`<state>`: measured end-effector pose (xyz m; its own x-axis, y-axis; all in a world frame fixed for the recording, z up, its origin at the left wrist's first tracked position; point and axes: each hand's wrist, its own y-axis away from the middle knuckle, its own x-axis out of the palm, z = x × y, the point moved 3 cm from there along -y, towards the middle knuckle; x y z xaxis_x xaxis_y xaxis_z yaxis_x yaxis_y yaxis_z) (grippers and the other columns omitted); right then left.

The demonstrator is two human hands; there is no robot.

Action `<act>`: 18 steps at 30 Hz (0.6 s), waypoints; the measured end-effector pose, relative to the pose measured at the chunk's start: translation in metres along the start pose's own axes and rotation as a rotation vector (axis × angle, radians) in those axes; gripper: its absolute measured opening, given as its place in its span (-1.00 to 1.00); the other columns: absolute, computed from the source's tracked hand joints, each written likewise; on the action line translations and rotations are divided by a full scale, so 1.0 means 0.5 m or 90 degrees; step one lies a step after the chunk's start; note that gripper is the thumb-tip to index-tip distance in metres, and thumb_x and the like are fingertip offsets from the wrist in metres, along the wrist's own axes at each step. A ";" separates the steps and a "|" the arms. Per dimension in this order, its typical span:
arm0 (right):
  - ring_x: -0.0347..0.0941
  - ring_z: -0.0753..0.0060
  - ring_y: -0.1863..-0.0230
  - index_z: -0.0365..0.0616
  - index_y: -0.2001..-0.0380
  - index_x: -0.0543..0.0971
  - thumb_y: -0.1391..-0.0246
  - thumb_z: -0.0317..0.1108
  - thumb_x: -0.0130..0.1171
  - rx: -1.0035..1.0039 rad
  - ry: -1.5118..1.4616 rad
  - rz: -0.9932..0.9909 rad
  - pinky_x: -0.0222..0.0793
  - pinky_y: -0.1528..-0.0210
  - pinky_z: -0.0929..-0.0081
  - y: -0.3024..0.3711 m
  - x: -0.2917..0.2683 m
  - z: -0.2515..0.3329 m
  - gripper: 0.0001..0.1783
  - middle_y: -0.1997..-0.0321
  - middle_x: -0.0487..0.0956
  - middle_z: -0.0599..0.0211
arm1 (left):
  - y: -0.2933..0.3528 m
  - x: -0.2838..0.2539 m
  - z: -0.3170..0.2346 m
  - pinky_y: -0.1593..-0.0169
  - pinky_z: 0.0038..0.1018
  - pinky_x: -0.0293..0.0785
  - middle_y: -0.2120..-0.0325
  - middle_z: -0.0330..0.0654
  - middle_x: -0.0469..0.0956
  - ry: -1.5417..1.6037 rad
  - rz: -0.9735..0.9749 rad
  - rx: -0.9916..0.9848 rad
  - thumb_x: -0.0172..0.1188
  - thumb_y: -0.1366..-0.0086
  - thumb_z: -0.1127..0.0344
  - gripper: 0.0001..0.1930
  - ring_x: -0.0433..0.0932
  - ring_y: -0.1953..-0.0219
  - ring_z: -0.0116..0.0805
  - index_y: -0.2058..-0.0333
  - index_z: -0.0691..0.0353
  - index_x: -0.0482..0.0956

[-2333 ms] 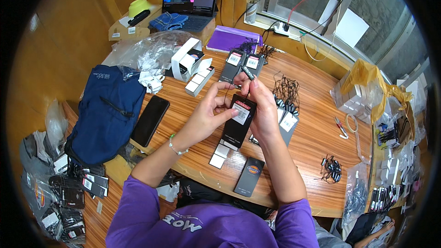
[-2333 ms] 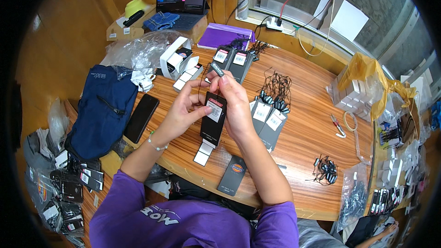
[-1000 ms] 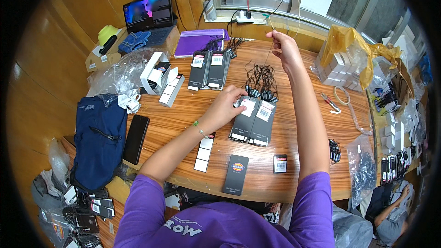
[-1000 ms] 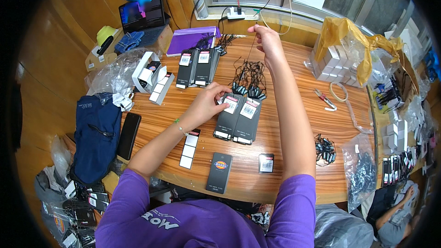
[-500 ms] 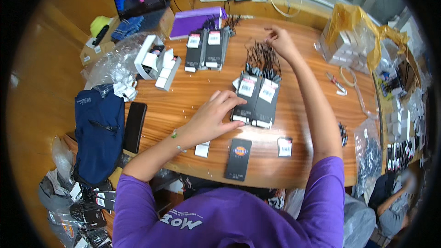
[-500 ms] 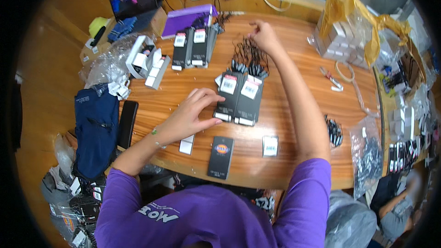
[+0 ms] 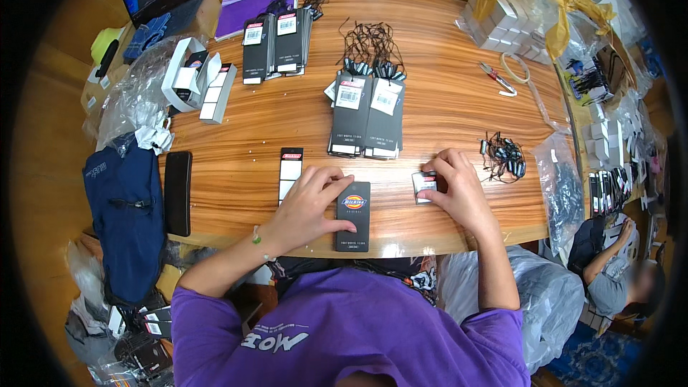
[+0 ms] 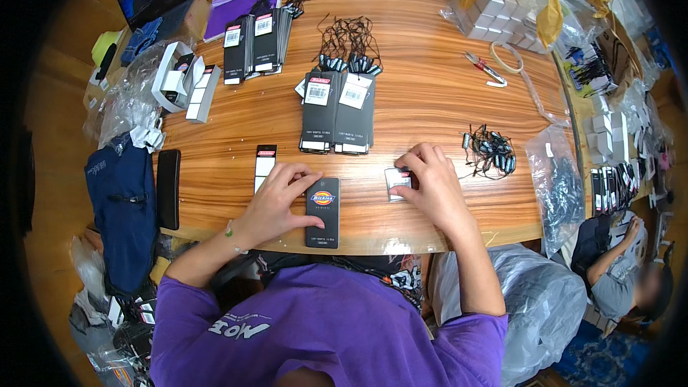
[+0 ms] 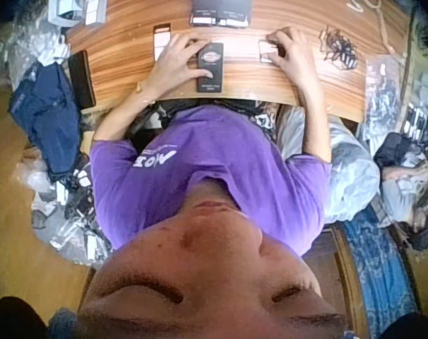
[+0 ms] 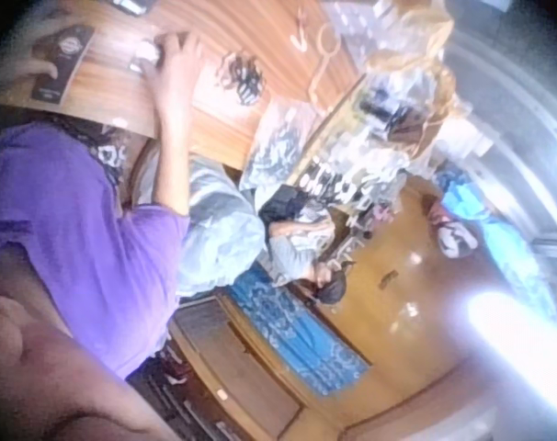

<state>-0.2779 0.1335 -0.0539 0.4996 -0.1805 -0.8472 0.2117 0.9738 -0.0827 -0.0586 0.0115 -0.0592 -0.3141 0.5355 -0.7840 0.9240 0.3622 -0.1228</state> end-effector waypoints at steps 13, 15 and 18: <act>0.21 0.70 0.56 -0.25 0.44 0.46 0.18 -0.55 0.24 0.225 -0.384 -0.068 0.19 0.50 0.69 0.010 0.036 -0.044 -0.82 0.57 0.42 0.48 | 0.023 0.012 0.023 0.25 -0.59 0.38 0.34 -0.25 0.42 0.499 0.045 -0.312 0.22 -0.07 0.43 -0.65 0.41 0.35 -0.52 0.15 0.32 0.39; 0.23 0.74 0.57 -0.27 0.45 0.50 0.14 -0.56 0.21 0.231 -0.456 -0.075 0.21 0.50 0.73 0.012 0.028 -0.031 -0.87 0.56 0.45 0.48 | 0.025 0.016 0.027 0.32 -0.68 0.36 0.35 -0.27 0.46 0.646 -0.023 -0.273 0.15 -0.11 0.50 -0.68 0.42 0.38 -0.62 0.13 0.32 0.38; 0.29 0.74 0.57 -0.27 0.47 0.53 0.14 -0.56 0.21 0.154 -0.544 -0.064 0.25 0.48 0.73 0.029 0.022 0.036 -0.91 0.52 0.50 0.42 | 0.023 0.013 0.029 0.30 -0.72 0.37 0.35 -0.24 0.50 0.694 -0.030 -0.325 0.07 -0.14 0.58 -0.69 0.44 0.37 -0.64 0.09 0.33 0.38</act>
<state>-0.2543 0.1429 -0.0550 0.9041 -0.3991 -0.1529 0.4115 0.9095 0.0594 -0.0469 0.0079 -0.0744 -0.5916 0.7879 0.1710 0.7913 0.5268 0.3104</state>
